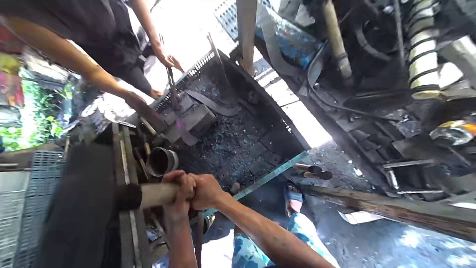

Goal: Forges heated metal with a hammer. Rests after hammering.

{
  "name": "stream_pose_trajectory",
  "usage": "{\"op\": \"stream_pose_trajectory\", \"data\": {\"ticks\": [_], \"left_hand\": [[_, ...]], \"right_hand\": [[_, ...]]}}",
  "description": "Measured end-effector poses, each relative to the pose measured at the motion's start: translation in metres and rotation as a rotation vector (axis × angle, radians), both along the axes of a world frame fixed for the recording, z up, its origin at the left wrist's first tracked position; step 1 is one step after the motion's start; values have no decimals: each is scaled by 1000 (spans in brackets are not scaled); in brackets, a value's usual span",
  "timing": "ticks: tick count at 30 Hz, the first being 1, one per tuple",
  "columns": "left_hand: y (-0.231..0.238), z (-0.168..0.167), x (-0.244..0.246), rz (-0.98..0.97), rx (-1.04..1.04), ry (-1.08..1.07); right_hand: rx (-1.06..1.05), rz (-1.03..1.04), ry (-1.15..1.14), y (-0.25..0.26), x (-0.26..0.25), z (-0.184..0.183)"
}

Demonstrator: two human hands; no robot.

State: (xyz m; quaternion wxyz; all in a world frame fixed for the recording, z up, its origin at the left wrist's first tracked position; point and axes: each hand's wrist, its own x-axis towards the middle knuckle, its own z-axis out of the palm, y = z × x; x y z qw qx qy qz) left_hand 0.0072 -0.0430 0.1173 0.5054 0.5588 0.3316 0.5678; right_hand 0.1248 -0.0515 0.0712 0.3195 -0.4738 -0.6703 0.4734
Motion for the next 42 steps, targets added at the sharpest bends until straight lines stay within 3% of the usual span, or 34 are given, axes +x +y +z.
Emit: {"op": "stream_pose_trajectory", "data": {"ticks": [4,6,7,9,12,13,14,15,19,21,24,26,27,28,32,33,34,35,36,39,42], "left_hand": [[11,134,0,-87,339,210],[51,160,-6,-152,430,282],[72,149,-7,-151,440,294],[104,64,-5,-63,335,240],[88,-130,-6,231,-258,328],[78,-172,-5,309,-463,375],[70,-191,-4,331,-562,370],[63,-186,0,316,-545,328],[1,-53,5,105,-177,20],[-10,26,14,-20,31,54],[8,120,19,-107,265,191],[46,145,17,-155,359,269],[70,134,16,-156,374,271],[90,103,15,-119,339,229],[89,-129,20,235,-337,200],[81,-176,14,250,-410,187],[73,-196,12,232,-438,150],[68,-186,14,207,-399,105],[57,-155,13,185,-316,74],[15,-18,14,81,-6,95],[7,103,18,-40,313,246]], "right_hand": [[450,-53,228,37,-9,111],[611,-82,260,82,-12,134],[626,-105,252,101,-13,124],[424,-140,205,117,-16,50],[-324,-97,170,72,-25,-124],[-513,-103,161,53,-29,-158],[-594,-98,101,42,-26,-172],[-557,-85,28,36,-19,-168],[-194,-22,117,-9,-5,-62],[-4,-3,233,-9,-1,-1],[353,-48,308,31,-2,81],[556,-97,334,77,-2,107],[578,-118,309,100,-3,100],[523,-130,269,115,-4,73],[-312,-97,145,72,-13,-144],[-476,-102,117,55,-14,-173],[-536,-85,53,45,-8,-179],[-473,-69,-3,43,0,-166],[-364,-53,-15,38,4,-138],[24,-37,98,22,7,-25],[384,-29,271,34,5,73]]}}
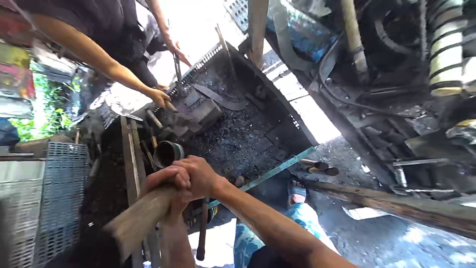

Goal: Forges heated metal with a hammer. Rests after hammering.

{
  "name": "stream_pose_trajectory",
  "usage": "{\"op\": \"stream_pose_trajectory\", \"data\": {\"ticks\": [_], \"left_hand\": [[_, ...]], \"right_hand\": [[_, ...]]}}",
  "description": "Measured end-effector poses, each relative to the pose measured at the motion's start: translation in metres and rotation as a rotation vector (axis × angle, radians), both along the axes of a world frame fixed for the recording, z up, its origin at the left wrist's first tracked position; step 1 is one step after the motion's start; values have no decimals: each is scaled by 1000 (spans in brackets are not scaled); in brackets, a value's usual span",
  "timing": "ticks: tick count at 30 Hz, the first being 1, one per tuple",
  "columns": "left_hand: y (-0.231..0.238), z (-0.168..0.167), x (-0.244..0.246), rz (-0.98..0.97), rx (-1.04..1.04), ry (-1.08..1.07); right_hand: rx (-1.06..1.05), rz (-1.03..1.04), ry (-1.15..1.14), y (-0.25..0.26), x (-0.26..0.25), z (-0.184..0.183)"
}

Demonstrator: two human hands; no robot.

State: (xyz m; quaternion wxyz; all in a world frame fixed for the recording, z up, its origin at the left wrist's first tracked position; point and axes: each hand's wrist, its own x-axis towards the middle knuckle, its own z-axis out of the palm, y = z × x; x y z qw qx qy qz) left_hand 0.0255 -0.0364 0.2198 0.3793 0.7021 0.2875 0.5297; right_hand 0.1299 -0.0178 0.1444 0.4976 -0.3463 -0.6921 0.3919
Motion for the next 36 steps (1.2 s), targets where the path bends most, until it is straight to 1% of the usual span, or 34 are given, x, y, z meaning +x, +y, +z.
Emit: {"op": "stream_pose_trajectory", "data": {"ticks": [1,2,3,4,5,6,7,8,9,10,11,12,13,15,16,18,19,20,21,22,23,24,25,26,28,29,30,31,32,34,36], "left_hand": [[6,29,-1,-33,70,46],[17,50,-3,-58,114,85],[31,58,-5,-75,138,114],[49,48,-6,-69,144,105],[68,16,-8,-43,132,63],[82,-41,-12,20,80,11],[87,-110,-17,105,-54,-16],[86,-181,-19,203,-265,-22],[81,-240,-15,305,-479,-8],[74,-280,-12,394,-674,14],[67,-295,-11,424,-799,30],[63,-286,-6,377,-810,-1],[55,-257,-2,305,-736,-70],[24,-174,-3,158,-532,-187],[14,-132,-2,68,-418,-193],[4,-56,-1,-77,-216,-102],[5,-21,0,-109,-119,-29],[10,8,2,-109,-32,26],[22,26,3,-98,38,53],[38,30,0,-98,80,50],[57,19,-3,-110,79,14],[77,-11,-6,-108,31,-42],[90,-59,-7,-65,-69,-89],[93,-120,-9,22,-216,-117],[80,-241,-13,269,-591,-32],[68,-281,-14,368,-762,3],[57,-298,-13,408,-853,0],[48,-293,-7,385,-840,-46],[32,-269,-3,334,-773,-119],[-11,-197,-3,215,-600,-247],[-28,-123,0,64,-394,-241]], "right_hand": [[118,-22,53,12,-1,26],[208,-37,84,27,-2,45],[264,-58,84,44,-4,53],[268,-75,75,60,-5,47],[212,-94,50,73,-7,22],[71,-100,11,76,-7,-21],[-137,-89,-26,70,-9,-78],[-384,-59,-52,57,-11,-140],[-632,-27,-64,40,-13,-194],[-832,-9,-75,23,-16,-229],[-948,8,-112,12,-14,-241],[-924,-2,-168,8,-7,-236],[-833,-11,-204,2,-1,-214],[-615,-7,-161,-18,1,-146],[-497,-4,-122,-21,3,-110],[-257,5,-44,-19,6,-47],[-148,7,-16,-11,6,-19],[-36,-5,3,3,6,5],[83,-33,29,21,6,24],[167,-64,55,42,5,32],[174,-85,46,60,3,25],[111,-100,15,73,1,0],[-26,-105,-26,77,-3,-41],[-240,-83,-60,69,-7,-94],[-742,-4,-66,33,-16,-201],[-927,12,-63,11,-21,-234],[-1004,23,-101,-4,-20,-248],[-959,26,-158,-12,-11,-245],[-871,29,-201,-24,-3,-227],[-688,45,-218,-52,3,-165],[-444,15,-147,-57,7,-103]]}}
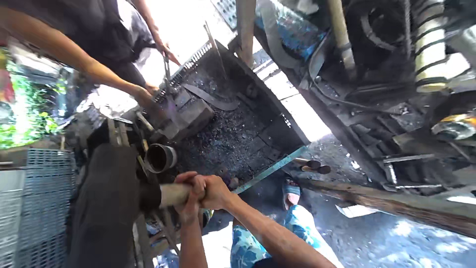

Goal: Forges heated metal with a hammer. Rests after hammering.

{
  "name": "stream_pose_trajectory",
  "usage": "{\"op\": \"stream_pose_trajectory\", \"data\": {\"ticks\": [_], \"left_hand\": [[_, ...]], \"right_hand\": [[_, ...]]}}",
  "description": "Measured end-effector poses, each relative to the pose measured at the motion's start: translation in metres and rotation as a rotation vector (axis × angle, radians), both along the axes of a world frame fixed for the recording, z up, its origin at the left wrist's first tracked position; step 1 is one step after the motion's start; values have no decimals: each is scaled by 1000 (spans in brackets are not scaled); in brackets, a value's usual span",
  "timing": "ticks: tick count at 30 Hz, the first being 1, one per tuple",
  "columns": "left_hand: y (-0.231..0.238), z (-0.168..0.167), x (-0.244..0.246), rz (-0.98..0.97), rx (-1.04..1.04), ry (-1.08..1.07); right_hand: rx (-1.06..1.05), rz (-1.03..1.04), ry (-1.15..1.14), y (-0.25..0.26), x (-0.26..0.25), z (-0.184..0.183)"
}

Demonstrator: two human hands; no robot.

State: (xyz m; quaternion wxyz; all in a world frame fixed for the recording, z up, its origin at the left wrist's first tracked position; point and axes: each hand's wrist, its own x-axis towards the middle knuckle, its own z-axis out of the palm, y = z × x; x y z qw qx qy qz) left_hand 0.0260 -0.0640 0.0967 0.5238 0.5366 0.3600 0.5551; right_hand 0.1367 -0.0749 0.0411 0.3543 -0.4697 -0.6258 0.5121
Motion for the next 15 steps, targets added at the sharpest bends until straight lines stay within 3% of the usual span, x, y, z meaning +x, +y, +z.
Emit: {"op": "stream_pose_trajectory", "data": {"ticks": [3,5,6,8,11,12,13,14,15], "left_hand": [[13,97,2,-92,285,142],[44,127,-2,-84,430,217],[65,123,-5,-73,459,225],[104,66,-6,-39,374,205],[111,-109,-11,105,-200,265],[107,-151,-10,156,-409,290],[102,-171,-8,173,-533,302],[96,-167,-4,160,-525,264],[88,-142,0,135,-422,197]], "right_hand": [[311,15,99,34,1,85],[452,6,117,77,-3,117],[488,-13,111,99,-7,115],[386,-64,91,127,-15,60],[-216,-87,96,96,-24,-97],[-406,-99,100,80,-25,-130],[-523,-89,66,70,-22,-143],[-494,-79,6,64,-14,-139],[-389,-67,-26,60,-7,-120]]}}
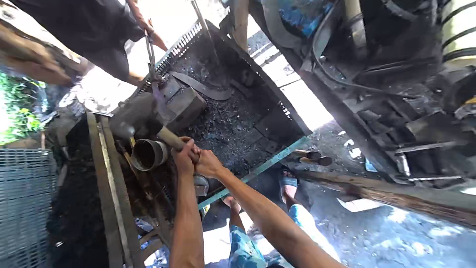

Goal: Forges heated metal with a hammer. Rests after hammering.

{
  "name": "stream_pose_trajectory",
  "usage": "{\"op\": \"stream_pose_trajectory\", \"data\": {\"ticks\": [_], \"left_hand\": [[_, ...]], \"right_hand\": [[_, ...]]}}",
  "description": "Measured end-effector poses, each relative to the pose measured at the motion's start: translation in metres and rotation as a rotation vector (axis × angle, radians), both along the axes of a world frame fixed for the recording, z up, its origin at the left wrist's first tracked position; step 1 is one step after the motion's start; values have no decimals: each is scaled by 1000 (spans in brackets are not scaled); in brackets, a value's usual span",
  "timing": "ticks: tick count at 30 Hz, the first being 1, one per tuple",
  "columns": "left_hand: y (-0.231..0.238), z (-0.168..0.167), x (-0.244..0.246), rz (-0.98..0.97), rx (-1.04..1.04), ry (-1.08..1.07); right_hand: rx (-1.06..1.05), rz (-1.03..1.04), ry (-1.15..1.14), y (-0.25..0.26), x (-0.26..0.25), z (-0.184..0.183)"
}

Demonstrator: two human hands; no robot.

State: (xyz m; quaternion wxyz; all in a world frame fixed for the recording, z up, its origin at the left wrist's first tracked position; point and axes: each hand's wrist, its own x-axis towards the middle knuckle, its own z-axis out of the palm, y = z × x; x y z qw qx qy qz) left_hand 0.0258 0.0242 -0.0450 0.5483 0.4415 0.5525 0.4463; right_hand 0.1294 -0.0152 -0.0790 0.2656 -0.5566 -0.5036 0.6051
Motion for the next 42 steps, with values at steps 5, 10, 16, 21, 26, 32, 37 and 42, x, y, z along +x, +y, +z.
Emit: {"op": "stream_pose_trajectory", "data": {"ticks": [5,10,16,21,26,32,37,42], "left_hand": [[-62,197,9,-249,518,-58],[-13,268,2,-396,857,103],[6,-9,-5,-3,-12,167],[-46,82,8,-80,219,127],[-70,289,48,-392,566,122],[40,162,2,-332,632,-31],[12,-37,-22,62,-59,19],[-68,143,-35,-45,469,-292]], "right_hand": [[524,11,107,-28,15,167],[971,-73,187,46,11,233],[-88,-32,147,10,-14,-11],[215,-162,131,-39,-3,60],[795,-203,455,-20,9,223],[599,-131,121,66,-5,132],[-157,43,-68,10,-18,-15],[396,242,-58,-31,-12,125]]}}
